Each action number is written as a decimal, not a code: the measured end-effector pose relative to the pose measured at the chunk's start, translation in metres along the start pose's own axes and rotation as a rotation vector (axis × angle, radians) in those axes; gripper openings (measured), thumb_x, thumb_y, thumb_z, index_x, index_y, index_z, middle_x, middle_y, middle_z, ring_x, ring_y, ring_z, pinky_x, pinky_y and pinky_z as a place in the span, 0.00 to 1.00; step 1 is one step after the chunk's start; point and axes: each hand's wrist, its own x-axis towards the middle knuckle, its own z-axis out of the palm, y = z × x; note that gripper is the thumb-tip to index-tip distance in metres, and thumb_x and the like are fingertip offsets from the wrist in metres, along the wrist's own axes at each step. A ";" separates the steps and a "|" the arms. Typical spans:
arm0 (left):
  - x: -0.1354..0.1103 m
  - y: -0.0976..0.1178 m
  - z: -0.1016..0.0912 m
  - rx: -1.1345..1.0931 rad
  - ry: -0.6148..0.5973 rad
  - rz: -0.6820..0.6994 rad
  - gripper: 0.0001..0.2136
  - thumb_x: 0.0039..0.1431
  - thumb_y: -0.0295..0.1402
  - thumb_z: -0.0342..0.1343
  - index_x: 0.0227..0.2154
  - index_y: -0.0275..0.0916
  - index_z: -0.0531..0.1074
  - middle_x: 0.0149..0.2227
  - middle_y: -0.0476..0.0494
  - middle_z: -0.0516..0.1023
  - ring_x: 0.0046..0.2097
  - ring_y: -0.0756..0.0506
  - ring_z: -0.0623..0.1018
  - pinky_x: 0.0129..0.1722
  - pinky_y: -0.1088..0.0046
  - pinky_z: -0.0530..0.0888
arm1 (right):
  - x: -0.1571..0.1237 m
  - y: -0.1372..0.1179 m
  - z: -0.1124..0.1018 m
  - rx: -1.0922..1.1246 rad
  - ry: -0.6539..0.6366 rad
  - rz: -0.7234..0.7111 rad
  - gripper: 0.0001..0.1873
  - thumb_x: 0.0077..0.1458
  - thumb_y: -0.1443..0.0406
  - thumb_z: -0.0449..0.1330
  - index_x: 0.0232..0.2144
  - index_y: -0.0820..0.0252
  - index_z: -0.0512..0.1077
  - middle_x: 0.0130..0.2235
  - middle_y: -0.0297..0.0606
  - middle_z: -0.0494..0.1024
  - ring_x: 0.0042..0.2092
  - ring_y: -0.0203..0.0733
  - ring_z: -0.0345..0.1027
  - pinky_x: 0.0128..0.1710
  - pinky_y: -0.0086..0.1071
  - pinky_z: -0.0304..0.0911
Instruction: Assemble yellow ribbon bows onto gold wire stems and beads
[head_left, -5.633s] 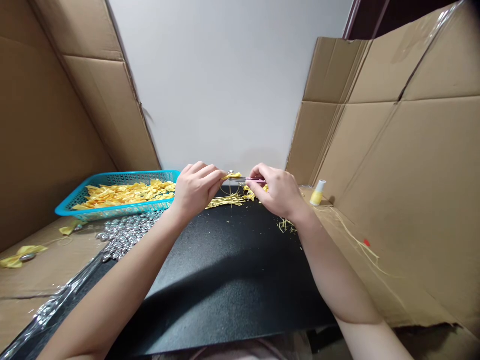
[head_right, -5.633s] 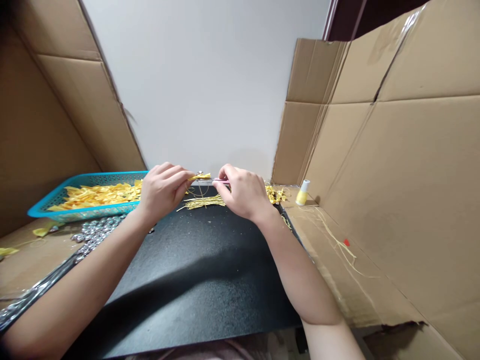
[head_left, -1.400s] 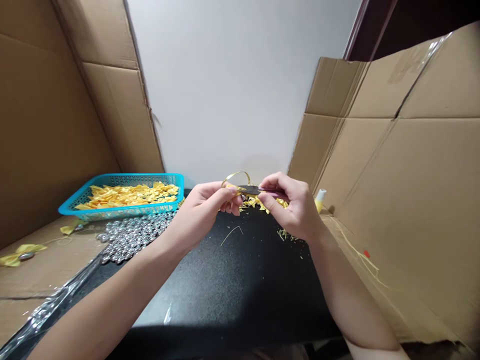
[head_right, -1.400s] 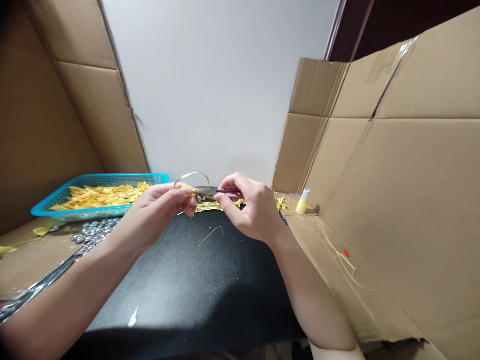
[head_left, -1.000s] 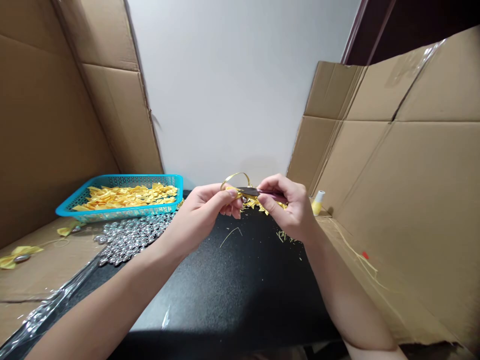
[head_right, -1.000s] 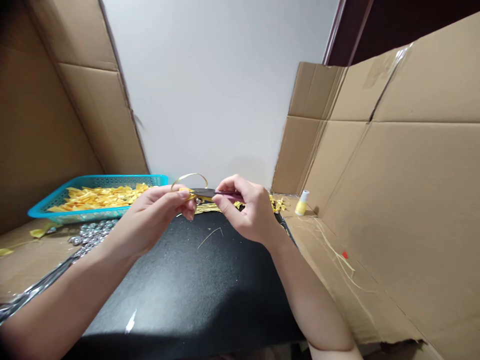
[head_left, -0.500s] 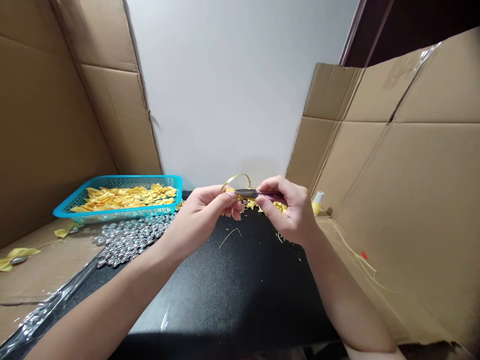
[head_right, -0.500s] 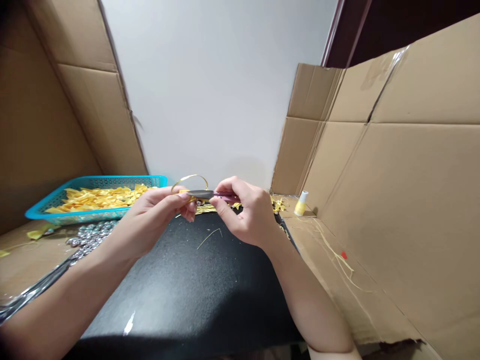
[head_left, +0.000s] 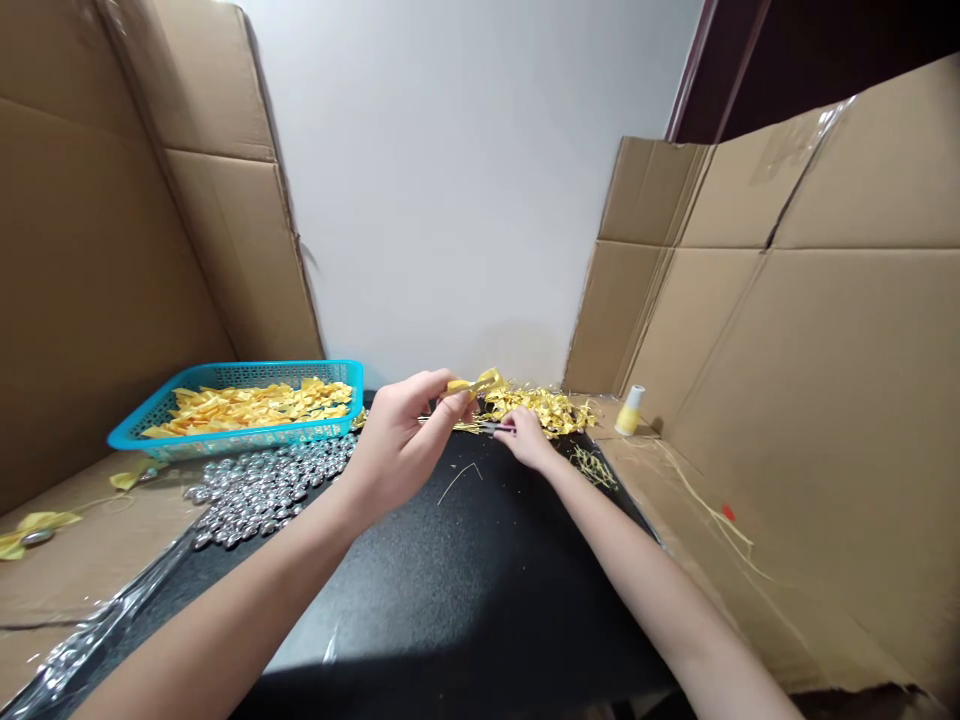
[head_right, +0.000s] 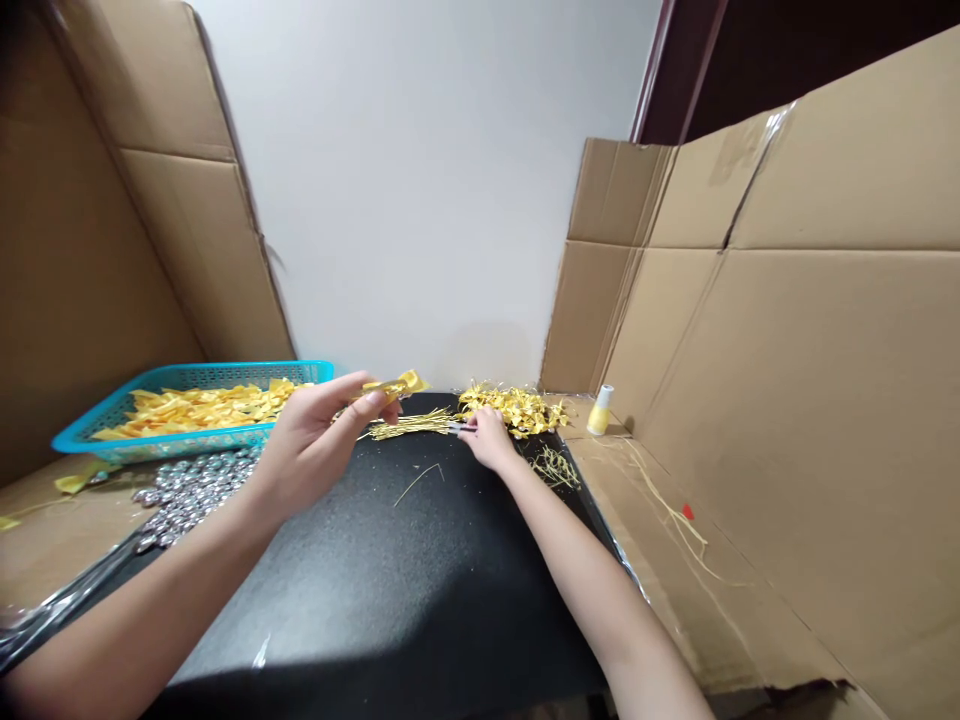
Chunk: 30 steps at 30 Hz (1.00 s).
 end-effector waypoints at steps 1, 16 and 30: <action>0.000 0.000 0.000 0.056 0.011 0.022 0.15 0.62 0.36 0.47 0.24 0.37 0.71 0.23 0.48 0.73 0.27 0.50 0.69 0.28 0.73 0.64 | -0.002 0.007 0.014 -0.003 -0.007 0.025 0.07 0.49 0.66 0.64 0.28 0.62 0.68 0.36 0.39 0.68 0.45 0.44 0.61 0.47 0.38 0.59; 0.007 -0.006 0.003 -0.342 -0.142 -0.280 0.14 0.59 0.38 0.48 0.21 0.37 0.70 0.22 0.48 0.72 0.27 0.50 0.68 0.29 0.73 0.65 | -0.011 0.004 0.021 0.050 0.005 -0.028 0.09 0.48 0.64 0.64 0.33 0.60 0.71 0.44 0.43 0.68 0.53 0.49 0.57 0.56 0.46 0.50; 0.010 -0.006 0.010 -0.394 -0.217 -0.293 0.16 0.58 0.37 0.49 0.17 0.37 0.66 0.20 0.51 0.65 0.26 0.51 0.64 0.30 0.73 0.62 | -0.058 -0.124 -0.092 0.934 -0.208 -0.271 0.23 0.55 0.48 0.56 0.21 0.59 0.61 0.18 0.25 0.56 0.20 0.28 0.46 0.21 0.28 0.43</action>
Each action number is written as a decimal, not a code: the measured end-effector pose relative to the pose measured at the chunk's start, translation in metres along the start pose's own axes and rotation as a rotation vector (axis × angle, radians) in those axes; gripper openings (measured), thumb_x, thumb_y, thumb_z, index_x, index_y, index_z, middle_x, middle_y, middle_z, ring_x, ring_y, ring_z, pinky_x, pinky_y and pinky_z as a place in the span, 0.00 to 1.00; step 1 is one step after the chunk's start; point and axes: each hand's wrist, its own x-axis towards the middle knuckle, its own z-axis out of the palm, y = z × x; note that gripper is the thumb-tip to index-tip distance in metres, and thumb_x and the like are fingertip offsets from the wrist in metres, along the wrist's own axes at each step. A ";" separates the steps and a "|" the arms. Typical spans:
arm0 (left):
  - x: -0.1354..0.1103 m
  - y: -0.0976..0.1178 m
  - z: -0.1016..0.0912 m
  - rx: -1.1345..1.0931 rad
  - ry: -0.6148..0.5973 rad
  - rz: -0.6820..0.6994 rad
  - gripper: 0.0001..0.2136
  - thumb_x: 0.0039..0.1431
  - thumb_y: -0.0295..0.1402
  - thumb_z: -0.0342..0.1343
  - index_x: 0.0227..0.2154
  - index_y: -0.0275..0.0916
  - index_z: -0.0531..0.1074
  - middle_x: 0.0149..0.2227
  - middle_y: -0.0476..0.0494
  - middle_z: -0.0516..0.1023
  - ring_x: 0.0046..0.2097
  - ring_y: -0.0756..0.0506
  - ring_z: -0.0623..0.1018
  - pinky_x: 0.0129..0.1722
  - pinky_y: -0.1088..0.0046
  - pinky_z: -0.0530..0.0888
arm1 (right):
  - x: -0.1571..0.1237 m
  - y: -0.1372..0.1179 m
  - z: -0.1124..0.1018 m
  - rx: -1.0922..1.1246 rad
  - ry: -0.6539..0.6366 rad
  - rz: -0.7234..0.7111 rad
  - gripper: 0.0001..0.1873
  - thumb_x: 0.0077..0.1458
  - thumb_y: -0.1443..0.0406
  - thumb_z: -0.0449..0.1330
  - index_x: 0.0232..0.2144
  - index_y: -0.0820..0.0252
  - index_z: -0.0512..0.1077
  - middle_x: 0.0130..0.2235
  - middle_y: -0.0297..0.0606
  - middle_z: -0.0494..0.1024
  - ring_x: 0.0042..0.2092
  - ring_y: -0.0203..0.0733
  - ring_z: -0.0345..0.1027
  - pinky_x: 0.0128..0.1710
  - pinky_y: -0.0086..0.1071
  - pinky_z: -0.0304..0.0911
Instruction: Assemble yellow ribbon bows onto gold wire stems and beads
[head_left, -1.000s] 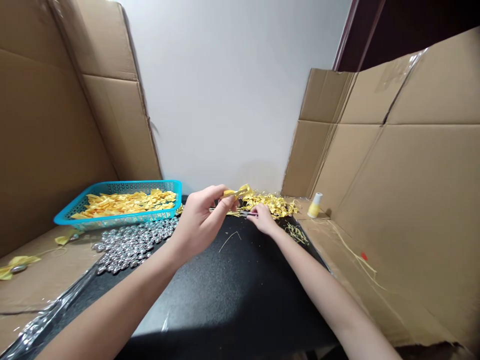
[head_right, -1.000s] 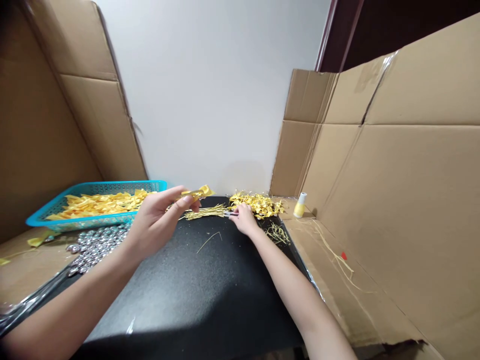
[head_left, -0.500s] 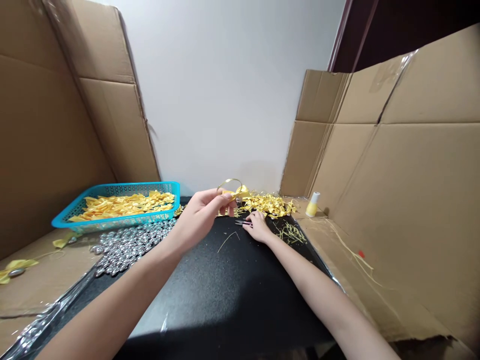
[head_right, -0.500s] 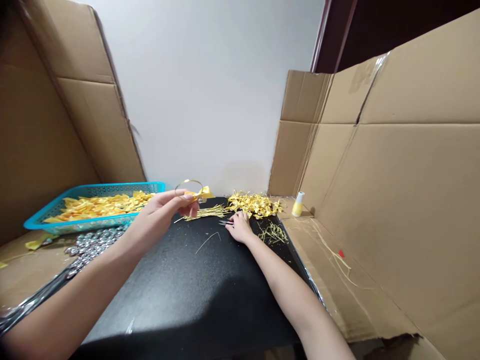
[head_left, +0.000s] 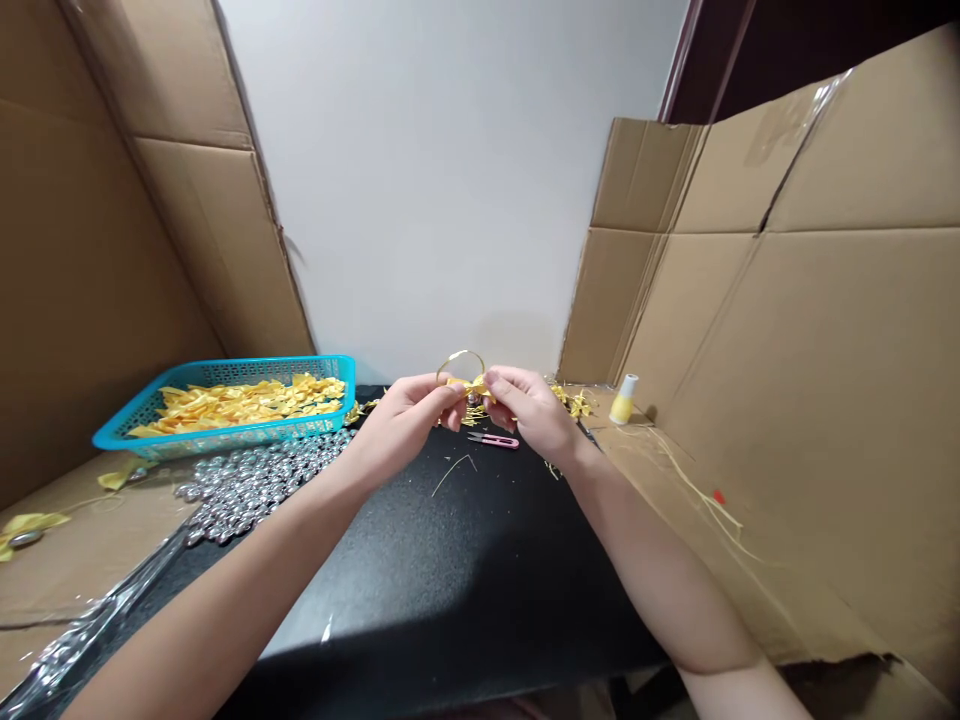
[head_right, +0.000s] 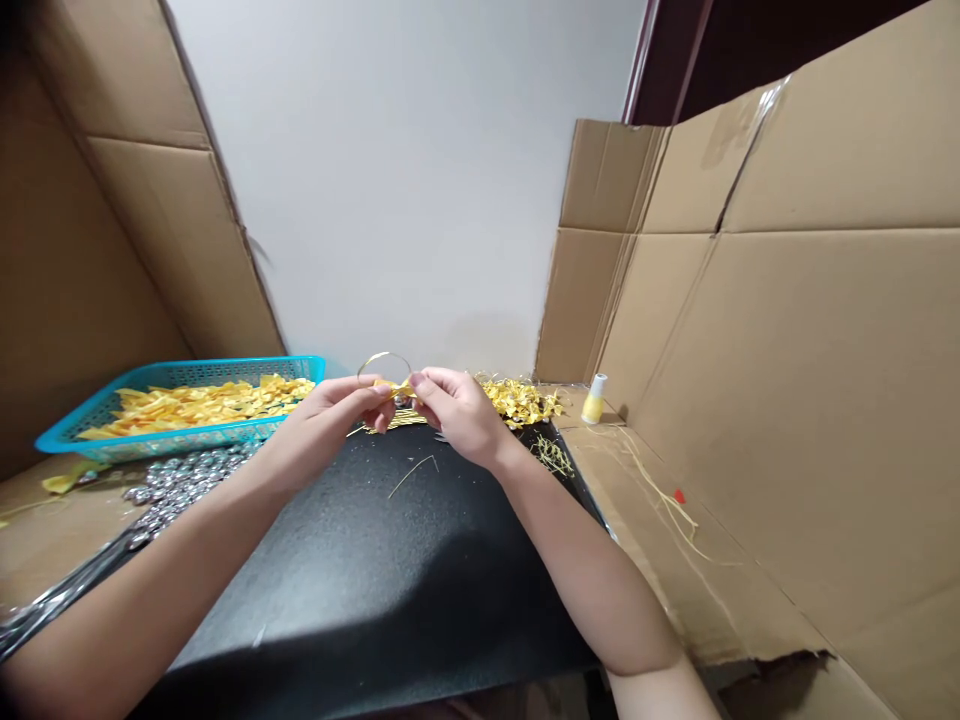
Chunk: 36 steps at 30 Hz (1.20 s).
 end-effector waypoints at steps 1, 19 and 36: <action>0.000 -0.002 0.000 -0.039 0.001 0.001 0.16 0.58 0.37 0.50 0.17 0.37 0.66 0.20 0.51 0.64 0.26 0.51 0.63 0.30 0.73 0.62 | 0.001 0.002 0.000 0.054 0.003 0.013 0.22 0.54 0.49 0.57 0.20 0.59 0.61 0.18 0.25 0.56 0.20 0.28 0.45 0.20 0.28 0.41; -0.009 0.011 -0.001 0.032 0.092 0.050 0.17 0.57 0.36 0.47 0.13 0.39 0.65 0.17 0.49 0.66 0.24 0.49 0.66 0.29 0.72 0.64 | -0.007 -0.011 0.020 0.328 0.122 0.045 0.19 0.50 0.58 0.58 0.16 0.57 0.56 0.15 0.21 0.47 0.17 0.26 0.36 0.19 0.28 0.40; -0.002 0.004 -0.008 0.004 0.209 0.033 0.09 0.52 0.39 0.56 0.32 0.40 0.72 0.28 0.49 0.72 0.28 0.50 0.68 0.30 0.74 0.67 | -0.005 -0.007 0.020 0.394 0.122 0.203 0.15 0.51 0.59 0.54 0.18 0.58 0.60 0.15 0.24 0.52 0.17 0.28 0.40 0.19 0.27 0.42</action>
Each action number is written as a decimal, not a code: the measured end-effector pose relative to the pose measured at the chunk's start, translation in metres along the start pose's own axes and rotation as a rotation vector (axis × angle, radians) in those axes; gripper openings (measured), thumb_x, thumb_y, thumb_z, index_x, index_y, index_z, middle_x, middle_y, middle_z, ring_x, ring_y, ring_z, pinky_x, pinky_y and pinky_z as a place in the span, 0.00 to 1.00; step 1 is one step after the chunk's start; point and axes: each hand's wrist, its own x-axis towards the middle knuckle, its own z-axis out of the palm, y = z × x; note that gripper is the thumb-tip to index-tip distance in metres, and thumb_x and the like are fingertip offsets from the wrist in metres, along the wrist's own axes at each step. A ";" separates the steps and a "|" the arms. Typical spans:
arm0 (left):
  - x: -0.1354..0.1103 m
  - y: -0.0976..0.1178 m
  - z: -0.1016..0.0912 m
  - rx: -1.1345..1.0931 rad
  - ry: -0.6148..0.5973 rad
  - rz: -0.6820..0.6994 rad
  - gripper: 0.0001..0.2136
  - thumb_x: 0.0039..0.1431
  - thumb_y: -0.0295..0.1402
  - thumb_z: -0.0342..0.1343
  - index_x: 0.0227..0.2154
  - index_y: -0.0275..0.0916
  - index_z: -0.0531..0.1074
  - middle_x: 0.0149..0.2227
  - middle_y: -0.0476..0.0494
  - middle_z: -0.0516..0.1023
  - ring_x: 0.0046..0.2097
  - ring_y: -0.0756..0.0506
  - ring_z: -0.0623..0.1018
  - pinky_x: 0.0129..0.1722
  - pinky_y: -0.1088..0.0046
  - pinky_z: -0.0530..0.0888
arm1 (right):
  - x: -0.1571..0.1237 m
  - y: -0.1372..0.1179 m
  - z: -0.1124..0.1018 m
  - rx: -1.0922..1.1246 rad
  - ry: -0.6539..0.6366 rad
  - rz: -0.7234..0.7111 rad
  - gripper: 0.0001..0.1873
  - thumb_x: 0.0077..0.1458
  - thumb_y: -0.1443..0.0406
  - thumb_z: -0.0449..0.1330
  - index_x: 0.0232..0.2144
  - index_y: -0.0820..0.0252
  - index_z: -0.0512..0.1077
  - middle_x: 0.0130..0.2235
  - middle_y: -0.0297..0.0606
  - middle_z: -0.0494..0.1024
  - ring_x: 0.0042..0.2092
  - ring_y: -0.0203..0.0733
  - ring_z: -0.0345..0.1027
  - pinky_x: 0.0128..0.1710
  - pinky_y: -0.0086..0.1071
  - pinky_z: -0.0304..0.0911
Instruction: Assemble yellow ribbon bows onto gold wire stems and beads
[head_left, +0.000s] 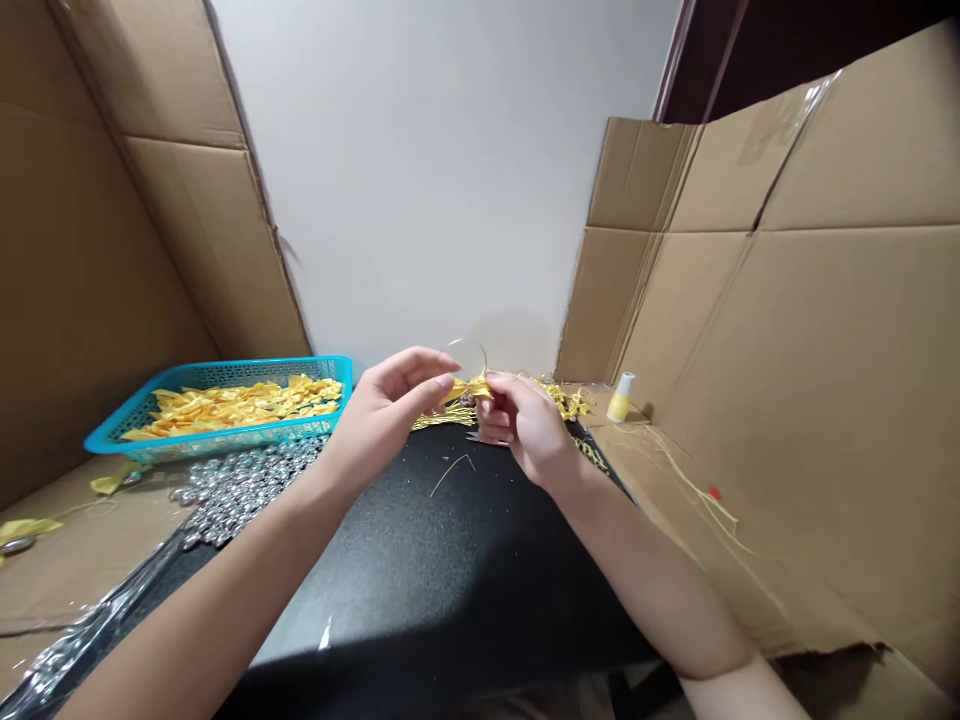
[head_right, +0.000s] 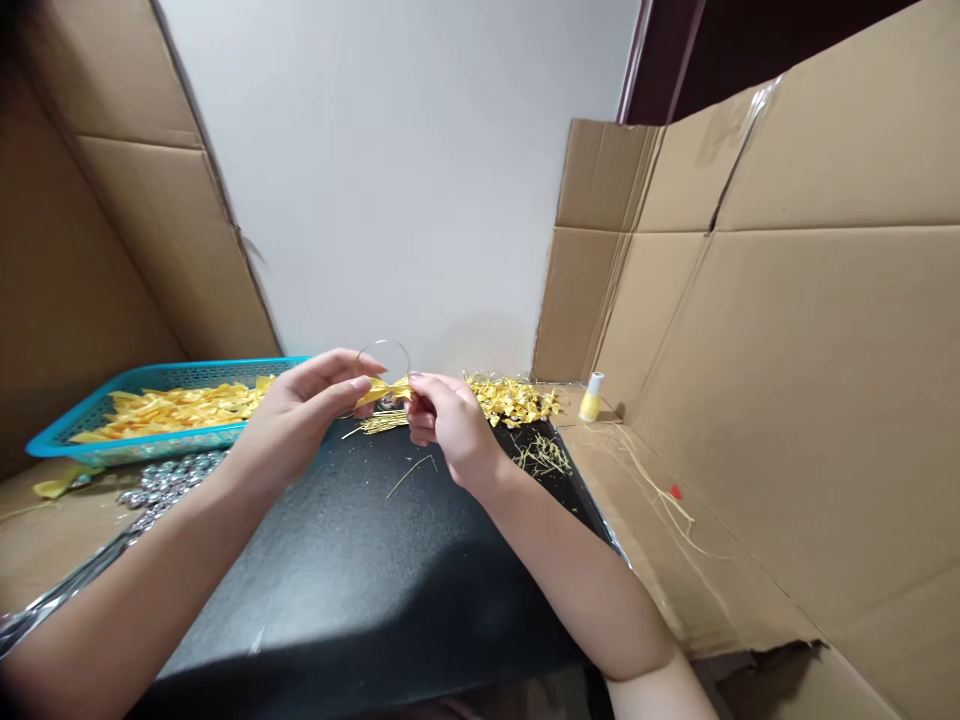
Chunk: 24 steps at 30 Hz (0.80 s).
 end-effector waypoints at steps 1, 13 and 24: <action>0.001 -0.002 0.000 0.000 -0.018 -0.007 0.09 0.53 0.40 0.56 0.31 0.39 0.72 0.28 0.49 0.72 0.28 0.50 0.68 0.30 0.74 0.67 | 0.001 0.000 -0.002 -0.035 0.001 -0.003 0.15 0.51 0.58 0.54 0.18 0.58 0.60 0.16 0.24 0.53 0.18 0.28 0.42 0.20 0.27 0.43; 0.008 -0.013 -0.001 0.007 -0.198 -0.142 0.12 0.49 0.43 0.62 0.26 0.38 0.76 0.24 0.48 0.74 0.25 0.52 0.68 0.27 0.76 0.65 | 0.012 -0.016 -0.025 -0.198 0.005 -0.085 0.08 0.51 0.59 0.58 0.27 0.57 0.69 0.35 0.36 0.69 0.34 0.35 0.59 0.34 0.30 0.58; 0.010 -0.021 -0.005 -0.138 -0.222 -0.169 0.13 0.50 0.45 0.62 0.31 0.39 0.79 0.27 0.46 0.74 0.27 0.52 0.69 0.30 0.75 0.69 | 0.009 -0.028 -0.033 -0.114 -0.177 -0.005 0.09 0.53 0.59 0.58 0.27 0.58 0.70 0.34 0.37 0.65 0.36 0.36 0.59 0.33 0.28 0.61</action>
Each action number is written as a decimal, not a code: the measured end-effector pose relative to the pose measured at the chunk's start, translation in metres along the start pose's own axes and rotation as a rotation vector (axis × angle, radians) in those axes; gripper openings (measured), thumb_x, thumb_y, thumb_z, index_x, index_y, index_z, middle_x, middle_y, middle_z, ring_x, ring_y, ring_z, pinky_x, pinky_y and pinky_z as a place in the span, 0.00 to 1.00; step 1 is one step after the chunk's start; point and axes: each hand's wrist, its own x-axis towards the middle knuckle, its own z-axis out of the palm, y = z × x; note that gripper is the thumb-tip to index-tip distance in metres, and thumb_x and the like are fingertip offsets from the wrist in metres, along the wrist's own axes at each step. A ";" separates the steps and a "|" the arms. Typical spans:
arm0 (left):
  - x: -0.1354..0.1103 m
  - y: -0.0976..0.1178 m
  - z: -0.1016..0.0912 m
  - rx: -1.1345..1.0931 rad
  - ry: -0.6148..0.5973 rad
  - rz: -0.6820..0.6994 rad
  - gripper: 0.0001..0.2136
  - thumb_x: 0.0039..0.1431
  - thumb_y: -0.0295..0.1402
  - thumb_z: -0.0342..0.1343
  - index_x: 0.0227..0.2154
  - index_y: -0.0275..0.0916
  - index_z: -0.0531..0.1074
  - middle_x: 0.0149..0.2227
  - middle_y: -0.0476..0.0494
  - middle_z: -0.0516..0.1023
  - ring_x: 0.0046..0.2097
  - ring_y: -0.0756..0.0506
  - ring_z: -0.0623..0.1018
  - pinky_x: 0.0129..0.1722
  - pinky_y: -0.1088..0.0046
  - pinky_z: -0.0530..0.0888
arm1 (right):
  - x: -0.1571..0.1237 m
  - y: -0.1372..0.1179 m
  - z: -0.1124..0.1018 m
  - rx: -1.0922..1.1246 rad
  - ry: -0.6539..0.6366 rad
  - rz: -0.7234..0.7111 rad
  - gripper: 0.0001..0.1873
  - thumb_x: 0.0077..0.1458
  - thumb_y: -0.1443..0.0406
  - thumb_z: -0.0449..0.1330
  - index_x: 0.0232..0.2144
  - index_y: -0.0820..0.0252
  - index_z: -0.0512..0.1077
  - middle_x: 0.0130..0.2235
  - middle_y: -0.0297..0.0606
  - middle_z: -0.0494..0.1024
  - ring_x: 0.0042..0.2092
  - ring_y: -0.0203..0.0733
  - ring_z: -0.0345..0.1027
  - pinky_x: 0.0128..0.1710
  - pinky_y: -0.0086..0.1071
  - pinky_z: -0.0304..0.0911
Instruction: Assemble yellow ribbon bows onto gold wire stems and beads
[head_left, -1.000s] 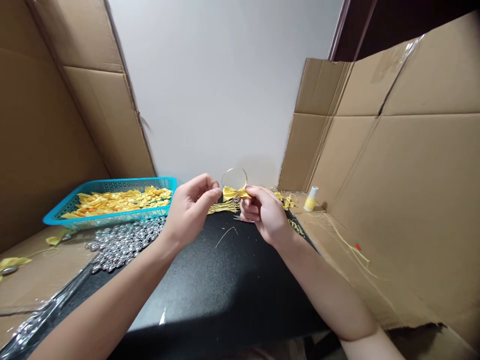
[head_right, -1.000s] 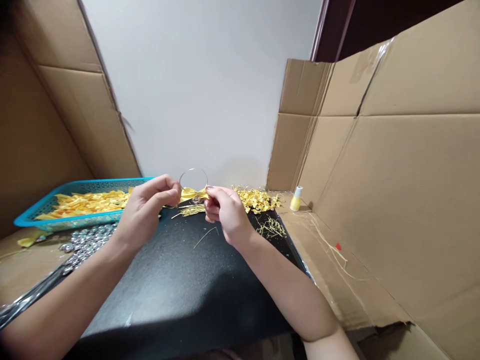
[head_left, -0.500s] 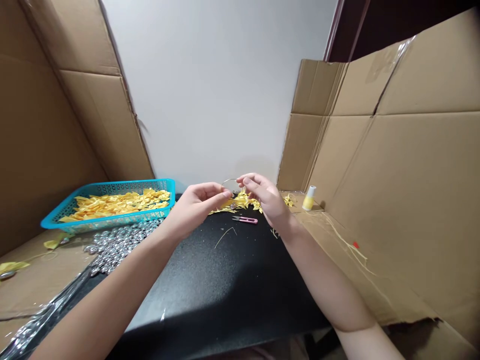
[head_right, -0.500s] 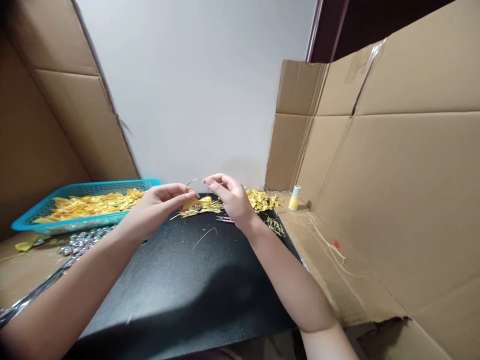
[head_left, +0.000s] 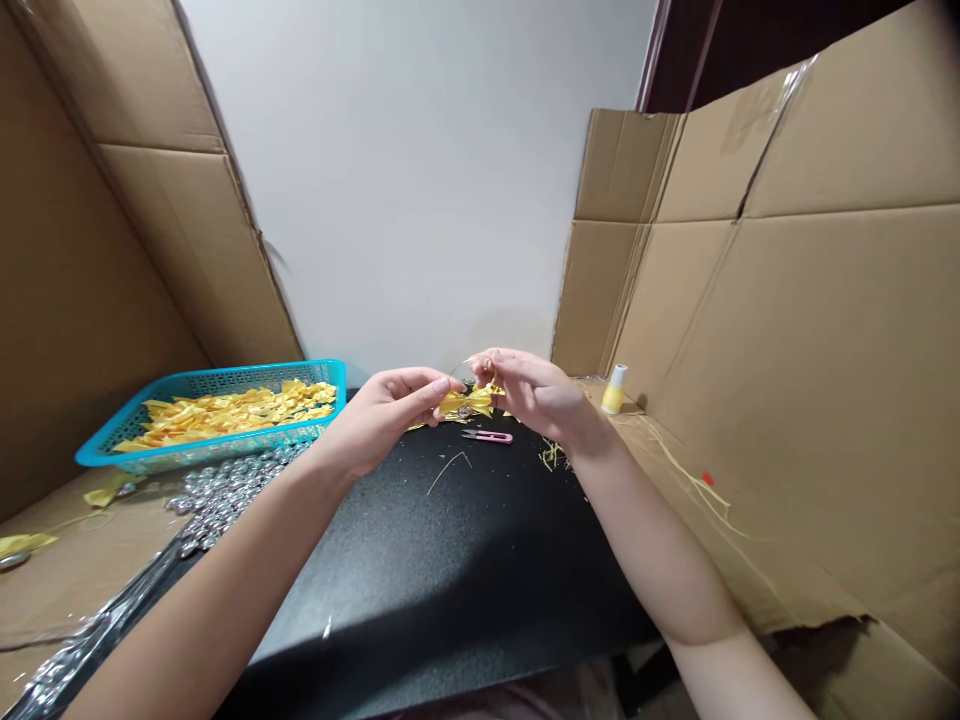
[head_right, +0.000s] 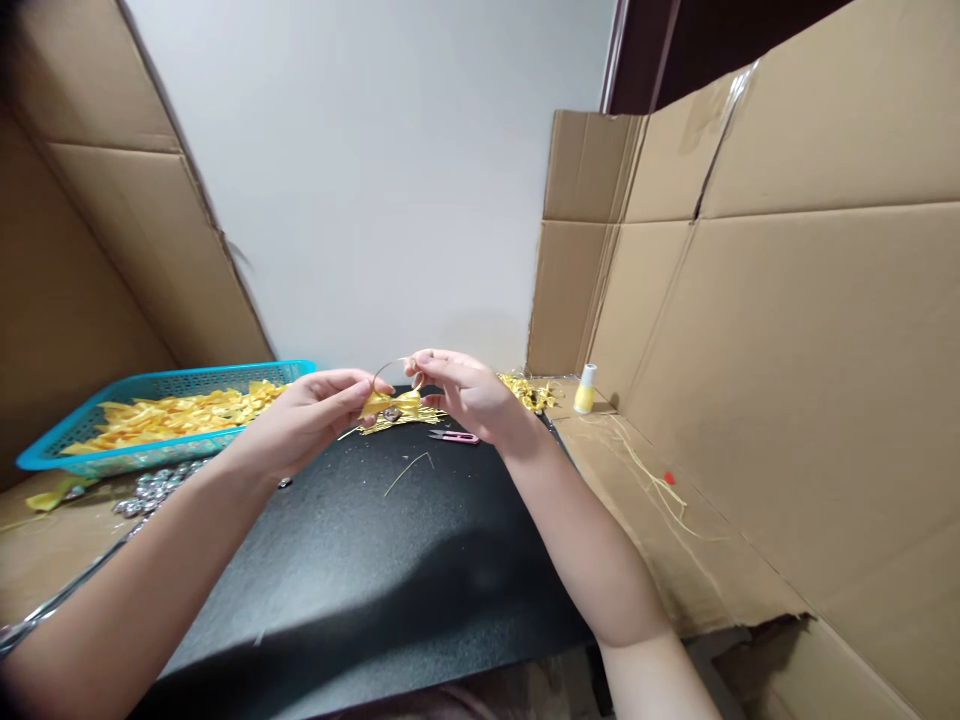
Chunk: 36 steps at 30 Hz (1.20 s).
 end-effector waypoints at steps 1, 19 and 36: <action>0.000 -0.001 -0.001 0.018 -0.003 0.003 0.14 0.51 0.46 0.61 0.32 0.39 0.79 0.27 0.46 0.74 0.28 0.51 0.69 0.30 0.75 0.69 | 0.000 0.000 0.000 -0.018 0.001 -0.007 0.10 0.53 0.58 0.59 0.26 0.58 0.69 0.34 0.37 0.65 0.35 0.36 0.59 0.33 0.29 0.61; 0.007 -0.004 -0.002 0.105 0.011 -0.021 0.14 0.53 0.44 0.59 0.35 0.39 0.79 0.29 0.46 0.76 0.28 0.51 0.70 0.30 0.76 0.68 | 0.009 0.014 -0.014 -0.031 0.052 0.010 0.18 0.46 0.52 0.66 0.24 0.59 0.69 0.28 0.32 0.61 0.29 0.33 0.54 0.30 0.29 0.57; 0.037 -0.038 -0.044 -0.011 0.332 -0.088 0.13 0.43 0.39 0.63 0.31 0.37 0.78 0.33 0.44 0.78 0.27 0.52 0.71 0.25 0.79 0.68 | 0.033 0.056 -0.117 -0.080 0.524 0.394 0.07 0.53 0.67 0.52 0.24 0.60 0.67 0.26 0.33 0.75 0.23 0.33 0.58 0.23 0.28 0.54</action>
